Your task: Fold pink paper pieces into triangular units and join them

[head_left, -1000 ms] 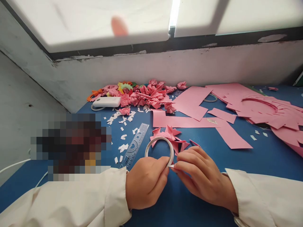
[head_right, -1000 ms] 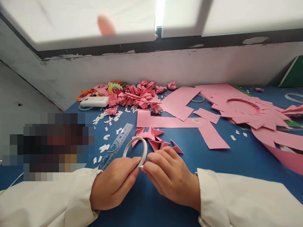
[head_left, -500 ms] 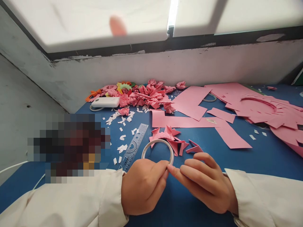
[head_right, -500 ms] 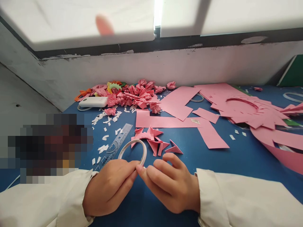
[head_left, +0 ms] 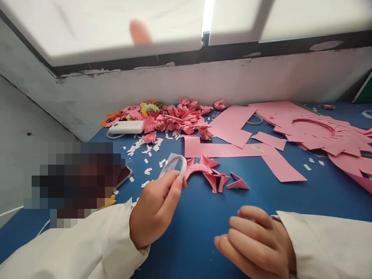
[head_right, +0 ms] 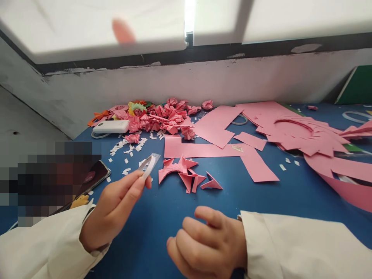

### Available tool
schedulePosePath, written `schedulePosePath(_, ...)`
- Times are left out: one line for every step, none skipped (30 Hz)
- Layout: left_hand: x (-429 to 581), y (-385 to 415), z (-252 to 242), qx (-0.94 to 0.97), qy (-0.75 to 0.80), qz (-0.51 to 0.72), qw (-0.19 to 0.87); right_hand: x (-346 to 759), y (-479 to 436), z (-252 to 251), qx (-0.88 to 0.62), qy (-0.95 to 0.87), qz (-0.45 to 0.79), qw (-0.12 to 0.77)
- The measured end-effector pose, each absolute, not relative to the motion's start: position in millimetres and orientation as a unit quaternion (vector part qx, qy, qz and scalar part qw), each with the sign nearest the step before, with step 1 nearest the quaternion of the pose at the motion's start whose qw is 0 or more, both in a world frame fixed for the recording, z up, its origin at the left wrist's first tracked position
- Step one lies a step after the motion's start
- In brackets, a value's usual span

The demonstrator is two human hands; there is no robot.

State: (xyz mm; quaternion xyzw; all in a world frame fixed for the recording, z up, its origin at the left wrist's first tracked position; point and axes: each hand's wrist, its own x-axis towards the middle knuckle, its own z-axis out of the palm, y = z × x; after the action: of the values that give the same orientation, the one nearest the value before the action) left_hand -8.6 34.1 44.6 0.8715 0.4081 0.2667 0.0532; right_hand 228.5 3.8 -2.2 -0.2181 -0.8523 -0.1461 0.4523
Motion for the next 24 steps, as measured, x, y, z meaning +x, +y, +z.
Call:
schedulePosePath(-11,38,40,0.874,0.406,0.267,0.027,227,9,0,-0.190,-0.852,-0.158,0.463)
schedulePosePath(-14,42,35,0.876,0.402,0.265,-0.001,225,14,1,-0.181,-0.851,-0.165,0.464)
schedulePosePath(-16,47,29,0.876,0.402,0.263,-0.031,224,18,2,-0.191,-0.851,-0.169,0.458)
schedulePosePath(-19,53,22,0.876,0.405,0.257,-0.057,222,22,2,-0.212,-0.852,-0.170,0.447)
schedulePosePath(-21,60,16,0.873,0.414,0.244,-0.077,221,25,1,-0.241,-0.852,-0.169,0.432)
schedulePosePath(-23,66,10,0.868,0.427,0.236,-0.097,221,27,-1,-0.273,-0.852,-0.167,0.415)
schedulePosePath(-24,72,5,0.858,0.444,0.232,-0.117,220,30,-3,-0.305,-0.850,-0.165,0.396)
schedulePosePath(-25,77,1,0.848,0.458,0.230,-0.134,220,32,-6,-0.335,-0.848,-0.163,0.377)
schedulePosePath(-26,81,-1,0.849,0.457,0.224,-0.142,220,34,-8,-0.360,-0.846,-0.160,0.359)
schedulePosePath(-26,82,-3,0.855,0.447,0.216,-0.147,221,35,-11,-0.381,-0.844,-0.157,0.342)
schedulePosePath(-25,83,-3,0.869,0.426,0.205,-0.145,221,37,-14,-0.397,-0.844,-0.154,0.328)
schedulePosePath(-23,82,-3,0.887,0.397,0.191,-0.139,222,39,-17,-0.407,-0.844,-0.151,0.315)
schedulePosePath(-22,80,-2,0.904,0.366,0.177,-0.132,222,40,-19,-0.413,-0.845,-0.148,0.306)
schedulePosePath(-20,78,-1,0.917,0.340,0.166,-0.125,223,41,-21,-0.417,-0.846,-0.146,0.298)
schedulePosePath(-19,77,1,0.926,0.320,0.159,-0.120,223,42,-22,-0.421,-0.847,-0.145,0.292)
schedulePosePath(-18,75,3,0.932,0.307,0.156,-0.116,224,42,-23,-0.424,-0.847,-0.143,0.286)
schedulePosePath(-18,75,5,0.934,0.299,0.157,-0.115,224,42,-24,-0.426,-0.848,-0.142,0.282)
schedulePosePath(-18,75,6,0.935,0.294,0.162,-0.116,225,42,-24,-0.427,-0.849,-0.140,0.279)
schedulePosePath(-18,75,8,0.935,0.288,0.169,-0.118,225,42,-24,-0.428,-0.849,-0.138,0.277)
schedulePosePath(-18,75,9,0.935,0.280,0.179,-0.120,225,42,-24,-0.428,-0.849,-0.137,0.277)
schedulePosePath(-18,76,10,0.935,0.272,0.190,-0.121,226,41,-24,-0.428,-0.849,-0.136,0.278)
schedulePosePath(-19,76,10,0.935,0.265,0.202,-0.122,226,41,-24,-0.428,-0.849,-0.135,0.280)
schedulePosePath(-19,77,11,0.934,0.258,0.217,-0.119,226,41,-24,-0.428,-0.848,-0.134,0.283)
schedulePosePath(-19,77,12,0.932,0.252,0.233,-0.114,226,41,-24,-0.428,-0.847,-0.132,0.286)
